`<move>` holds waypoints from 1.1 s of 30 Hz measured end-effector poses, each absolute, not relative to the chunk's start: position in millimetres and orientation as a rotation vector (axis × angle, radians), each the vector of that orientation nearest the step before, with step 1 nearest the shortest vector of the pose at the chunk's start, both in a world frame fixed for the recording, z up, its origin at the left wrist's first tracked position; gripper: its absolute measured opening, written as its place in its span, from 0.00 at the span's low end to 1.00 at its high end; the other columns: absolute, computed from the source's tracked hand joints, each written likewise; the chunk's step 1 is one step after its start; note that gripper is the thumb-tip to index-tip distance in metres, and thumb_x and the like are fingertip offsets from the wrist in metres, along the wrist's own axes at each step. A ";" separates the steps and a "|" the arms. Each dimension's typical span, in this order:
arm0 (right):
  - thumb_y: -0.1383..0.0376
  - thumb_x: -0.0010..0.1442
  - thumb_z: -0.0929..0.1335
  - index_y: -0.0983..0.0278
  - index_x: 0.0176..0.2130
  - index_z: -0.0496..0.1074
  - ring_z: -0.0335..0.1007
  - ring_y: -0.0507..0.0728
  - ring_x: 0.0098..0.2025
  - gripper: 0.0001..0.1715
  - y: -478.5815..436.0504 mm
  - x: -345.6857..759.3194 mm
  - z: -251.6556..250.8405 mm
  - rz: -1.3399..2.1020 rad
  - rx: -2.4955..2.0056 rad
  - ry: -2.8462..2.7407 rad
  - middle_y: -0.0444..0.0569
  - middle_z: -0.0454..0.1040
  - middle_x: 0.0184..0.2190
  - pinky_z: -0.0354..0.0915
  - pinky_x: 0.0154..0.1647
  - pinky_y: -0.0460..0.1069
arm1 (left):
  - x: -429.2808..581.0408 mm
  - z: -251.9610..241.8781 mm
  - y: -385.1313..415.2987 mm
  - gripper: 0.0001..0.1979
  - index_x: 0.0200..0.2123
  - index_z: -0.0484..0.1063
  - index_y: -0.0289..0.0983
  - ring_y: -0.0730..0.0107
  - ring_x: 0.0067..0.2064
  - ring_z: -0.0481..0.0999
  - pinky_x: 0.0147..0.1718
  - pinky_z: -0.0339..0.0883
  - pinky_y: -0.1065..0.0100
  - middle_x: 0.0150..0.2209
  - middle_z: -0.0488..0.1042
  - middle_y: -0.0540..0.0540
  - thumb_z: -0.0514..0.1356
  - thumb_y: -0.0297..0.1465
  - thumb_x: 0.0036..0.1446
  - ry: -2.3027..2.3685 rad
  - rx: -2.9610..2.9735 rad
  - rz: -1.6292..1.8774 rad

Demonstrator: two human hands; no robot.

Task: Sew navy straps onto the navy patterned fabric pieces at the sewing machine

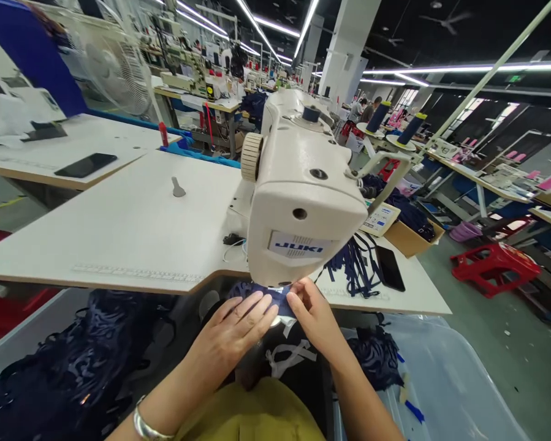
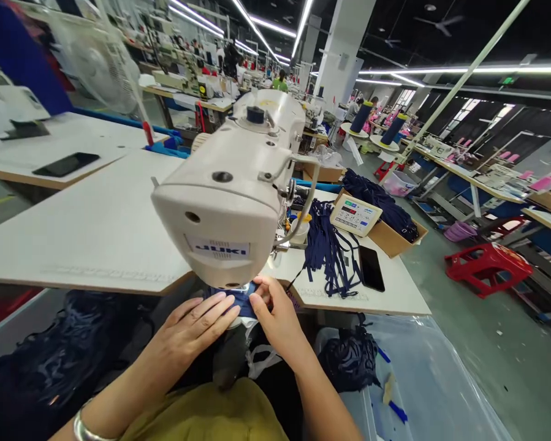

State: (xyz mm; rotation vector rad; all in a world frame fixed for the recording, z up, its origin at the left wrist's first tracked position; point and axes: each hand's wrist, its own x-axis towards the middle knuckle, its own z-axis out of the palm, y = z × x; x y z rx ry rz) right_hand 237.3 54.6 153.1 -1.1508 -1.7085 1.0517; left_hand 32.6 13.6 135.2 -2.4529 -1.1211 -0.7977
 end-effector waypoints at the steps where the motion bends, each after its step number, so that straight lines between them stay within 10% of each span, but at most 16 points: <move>1: 0.61 0.65 0.62 0.61 0.50 0.66 0.63 0.51 0.32 0.15 51.4 240.2 155.4 1.070 -1.135 -1.744 0.44 0.67 0.34 0.61 0.34 0.47 | 32.1 134.0 14.2 0.21 0.57 0.66 0.41 0.70 0.62 0.62 0.63 0.44 0.63 0.58 0.70 0.49 0.42 0.25 0.68 -1.123 -2.467 -0.819; 14: 0.58 0.63 0.65 0.58 0.45 0.63 0.48 0.49 0.21 0.12 58.1 251.3 166.6 1.635 -1.066 -1.536 0.35 0.54 0.20 0.50 0.23 0.44 | 40.4 143.1 10.8 0.20 0.56 0.67 0.42 0.74 0.62 0.62 0.63 0.42 0.65 0.57 0.71 0.49 0.44 0.24 0.67 -1.179 -2.540 -0.944; 22: 0.67 0.65 0.63 0.58 0.49 0.67 0.63 0.54 0.41 0.13 56.5 253.3 169.8 0.984 -1.103 -1.972 0.44 0.68 0.37 0.59 0.45 0.49 | 36.7 134.6 15.9 0.22 0.61 0.61 0.47 0.71 0.59 0.68 0.61 0.44 0.62 0.55 0.73 0.48 0.43 0.27 0.68 -1.178 -2.389 -0.961; 33: 0.68 0.68 0.59 0.61 0.38 0.68 0.64 0.54 0.41 0.10 65.8 238.1 171.7 0.828 -1.062 -2.090 0.46 0.67 0.37 0.60 0.44 0.48 | 42.9 138.5 4.4 0.22 0.60 0.63 0.46 0.67 0.57 0.69 0.60 0.44 0.59 0.56 0.72 0.47 0.43 0.26 0.68 -1.339 -2.368 -0.927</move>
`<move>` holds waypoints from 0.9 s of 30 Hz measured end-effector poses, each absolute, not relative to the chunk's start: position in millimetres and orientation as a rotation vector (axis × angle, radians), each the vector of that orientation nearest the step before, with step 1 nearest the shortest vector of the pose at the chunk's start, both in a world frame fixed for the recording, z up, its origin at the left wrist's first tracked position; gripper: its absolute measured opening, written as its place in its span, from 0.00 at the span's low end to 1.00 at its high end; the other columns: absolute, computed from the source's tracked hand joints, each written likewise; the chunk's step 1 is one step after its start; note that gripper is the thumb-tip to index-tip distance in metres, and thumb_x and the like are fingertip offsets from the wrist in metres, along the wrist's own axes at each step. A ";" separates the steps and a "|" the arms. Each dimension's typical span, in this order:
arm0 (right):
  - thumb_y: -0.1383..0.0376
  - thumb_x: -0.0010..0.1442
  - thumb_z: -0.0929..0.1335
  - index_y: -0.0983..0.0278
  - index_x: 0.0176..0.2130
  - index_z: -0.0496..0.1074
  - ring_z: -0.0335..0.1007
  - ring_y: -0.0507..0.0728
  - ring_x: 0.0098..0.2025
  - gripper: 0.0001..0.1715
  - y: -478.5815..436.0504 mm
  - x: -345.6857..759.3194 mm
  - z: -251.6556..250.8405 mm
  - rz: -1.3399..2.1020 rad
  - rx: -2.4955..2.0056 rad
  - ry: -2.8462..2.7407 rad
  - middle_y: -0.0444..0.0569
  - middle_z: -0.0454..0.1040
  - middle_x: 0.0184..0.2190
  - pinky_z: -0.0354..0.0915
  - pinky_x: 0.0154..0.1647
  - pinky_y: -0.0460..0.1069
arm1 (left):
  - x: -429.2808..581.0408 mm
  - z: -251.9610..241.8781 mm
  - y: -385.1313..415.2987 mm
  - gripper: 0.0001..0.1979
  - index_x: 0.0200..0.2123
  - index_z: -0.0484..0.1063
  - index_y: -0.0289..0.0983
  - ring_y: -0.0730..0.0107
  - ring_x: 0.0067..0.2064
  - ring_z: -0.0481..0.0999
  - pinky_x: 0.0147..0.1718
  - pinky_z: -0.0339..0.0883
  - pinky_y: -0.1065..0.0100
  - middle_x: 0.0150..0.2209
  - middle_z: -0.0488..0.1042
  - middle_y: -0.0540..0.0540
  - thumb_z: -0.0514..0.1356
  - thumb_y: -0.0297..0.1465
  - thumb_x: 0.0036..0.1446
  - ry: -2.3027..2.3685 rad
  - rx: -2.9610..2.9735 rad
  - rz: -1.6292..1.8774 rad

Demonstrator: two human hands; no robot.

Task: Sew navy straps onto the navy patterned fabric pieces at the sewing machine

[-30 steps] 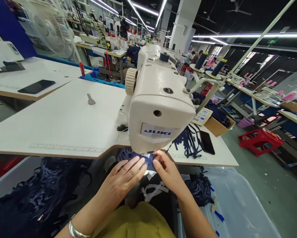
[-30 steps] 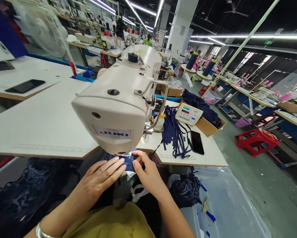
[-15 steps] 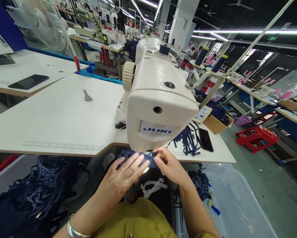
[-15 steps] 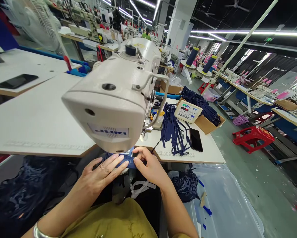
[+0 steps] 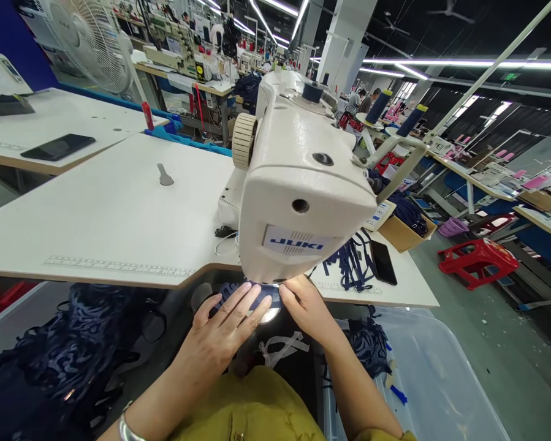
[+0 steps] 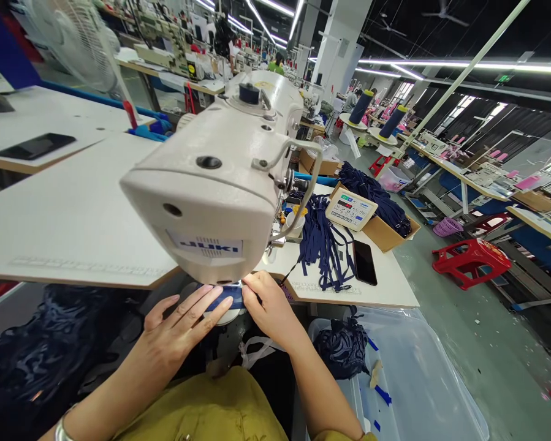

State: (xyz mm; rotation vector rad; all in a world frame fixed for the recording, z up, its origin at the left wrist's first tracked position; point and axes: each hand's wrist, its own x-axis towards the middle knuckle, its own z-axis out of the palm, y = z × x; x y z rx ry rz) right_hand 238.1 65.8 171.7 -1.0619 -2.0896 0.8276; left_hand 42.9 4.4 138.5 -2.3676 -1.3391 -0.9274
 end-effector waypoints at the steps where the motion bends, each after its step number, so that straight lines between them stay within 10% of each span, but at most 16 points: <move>1: 0.68 0.68 0.59 0.61 0.36 0.67 0.64 0.54 0.41 0.10 66.6 237.4 171.3 0.810 -1.065 -2.090 0.47 0.67 0.37 0.60 0.44 0.49 | 43.3 138.2 4.1 0.22 0.60 0.63 0.45 0.67 0.57 0.69 0.60 0.44 0.59 0.56 0.72 0.47 0.43 0.26 0.67 -1.344 -2.355 -0.923; 27: 0.68 0.65 0.59 0.62 0.28 0.66 0.65 0.56 0.39 0.14 70.0 229.8 166.4 0.754 -1.128 -2.014 0.48 0.69 0.33 0.62 0.42 0.50 | 49.2 134.1 3.6 0.22 0.61 0.62 0.43 0.65 0.57 0.69 0.59 0.46 0.60 0.55 0.72 0.44 0.44 0.26 0.67 -1.380 -2.280 -0.880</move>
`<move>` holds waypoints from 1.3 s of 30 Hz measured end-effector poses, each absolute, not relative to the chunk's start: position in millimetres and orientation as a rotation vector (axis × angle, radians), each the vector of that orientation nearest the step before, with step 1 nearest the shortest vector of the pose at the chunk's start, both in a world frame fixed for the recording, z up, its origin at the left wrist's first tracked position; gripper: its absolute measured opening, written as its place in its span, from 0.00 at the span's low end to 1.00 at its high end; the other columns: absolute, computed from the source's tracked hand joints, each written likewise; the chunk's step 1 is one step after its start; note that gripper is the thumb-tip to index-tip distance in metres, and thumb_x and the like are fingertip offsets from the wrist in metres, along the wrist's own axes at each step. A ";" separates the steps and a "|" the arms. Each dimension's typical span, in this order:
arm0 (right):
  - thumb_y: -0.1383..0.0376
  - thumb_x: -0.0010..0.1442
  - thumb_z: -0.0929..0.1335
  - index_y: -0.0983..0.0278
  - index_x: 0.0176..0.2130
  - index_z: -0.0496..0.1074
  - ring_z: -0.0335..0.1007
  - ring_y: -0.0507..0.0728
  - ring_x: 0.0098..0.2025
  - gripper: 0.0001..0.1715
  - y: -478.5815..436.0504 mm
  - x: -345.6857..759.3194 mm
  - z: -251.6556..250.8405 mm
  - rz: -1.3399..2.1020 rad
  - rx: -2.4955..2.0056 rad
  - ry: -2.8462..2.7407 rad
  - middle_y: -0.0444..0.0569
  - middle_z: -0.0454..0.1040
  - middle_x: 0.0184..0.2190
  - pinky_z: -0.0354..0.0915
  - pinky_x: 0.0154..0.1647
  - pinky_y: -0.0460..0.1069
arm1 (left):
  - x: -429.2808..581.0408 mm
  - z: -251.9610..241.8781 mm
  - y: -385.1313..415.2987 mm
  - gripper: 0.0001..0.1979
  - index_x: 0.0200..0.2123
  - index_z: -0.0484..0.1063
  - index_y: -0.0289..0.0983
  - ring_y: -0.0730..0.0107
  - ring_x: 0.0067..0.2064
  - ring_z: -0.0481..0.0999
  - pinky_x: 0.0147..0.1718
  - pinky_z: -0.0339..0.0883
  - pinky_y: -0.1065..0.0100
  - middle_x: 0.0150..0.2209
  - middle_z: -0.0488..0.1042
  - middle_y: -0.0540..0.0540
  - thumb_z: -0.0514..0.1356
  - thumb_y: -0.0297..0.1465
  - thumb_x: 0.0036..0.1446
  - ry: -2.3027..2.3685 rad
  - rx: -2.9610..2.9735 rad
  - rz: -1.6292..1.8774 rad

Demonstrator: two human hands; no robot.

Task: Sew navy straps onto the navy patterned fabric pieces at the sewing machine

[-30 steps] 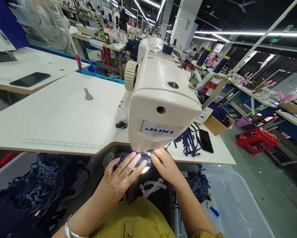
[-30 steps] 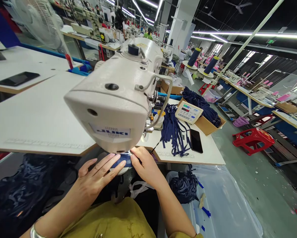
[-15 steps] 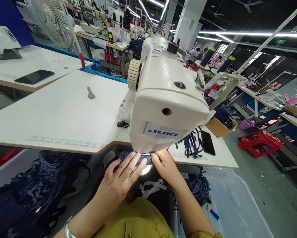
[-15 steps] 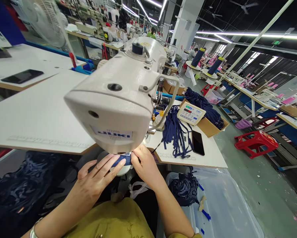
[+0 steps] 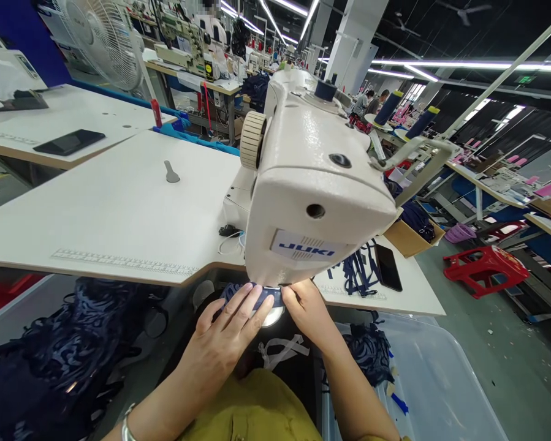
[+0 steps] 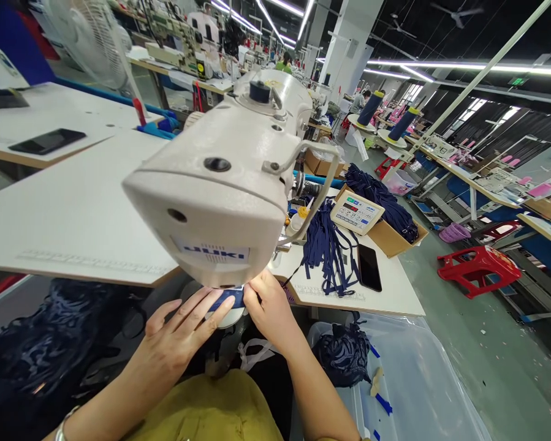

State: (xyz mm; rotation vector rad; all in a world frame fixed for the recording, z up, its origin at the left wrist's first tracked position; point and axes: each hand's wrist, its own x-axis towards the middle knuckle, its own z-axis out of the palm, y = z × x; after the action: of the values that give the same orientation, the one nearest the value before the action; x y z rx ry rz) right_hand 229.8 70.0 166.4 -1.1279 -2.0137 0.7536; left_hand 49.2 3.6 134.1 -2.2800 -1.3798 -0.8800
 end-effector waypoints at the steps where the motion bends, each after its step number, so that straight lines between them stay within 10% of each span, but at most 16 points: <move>1: 0.69 0.65 0.59 0.62 0.28 0.66 0.65 0.56 0.39 0.14 69.7 229.4 166.6 0.761 -1.127 -2.006 0.48 0.69 0.34 0.62 0.41 0.50 | 49.3 133.9 3.4 0.22 0.60 0.63 0.43 0.64 0.57 0.69 0.59 0.47 0.60 0.55 0.72 0.44 0.44 0.26 0.67 -1.385 -2.281 -0.882; 33: 0.61 0.66 0.61 0.62 0.45 0.62 0.66 0.53 0.33 0.09 54.9 233.9 161.7 0.931 -1.257 -1.782 0.42 0.67 0.30 0.62 0.37 0.48 | 56.0 132.6 0.7 0.20 0.57 0.66 0.43 0.59 0.59 0.68 0.59 0.50 0.55 0.58 0.69 0.39 0.48 0.25 0.65 -1.445 -2.307 -0.957; 39: 0.58 0.65 0.64 0.60 0.28 0.68 0.67 0.53 0.29 0.15 20.5 245.8 189.2 0.901 -1.143 -2.220 0.42 0.71 0.26 0.60 0.30 0.47 | 44.4 151.1 -21.1 0.26 0.60 0.58 0.34 0.61 0.58 0.67 0.57 0.60 0.63 0.54 0.70 0.36 0.56 0.27 0.59 -1.160 -2.619 -1.118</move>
State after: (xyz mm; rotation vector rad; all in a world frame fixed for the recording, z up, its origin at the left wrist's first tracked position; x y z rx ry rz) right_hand 245.8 20.5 189.2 -1.1431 -2.2198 0.9011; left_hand 44.4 -21.1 151.1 -2.6188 -1.1603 -1.1177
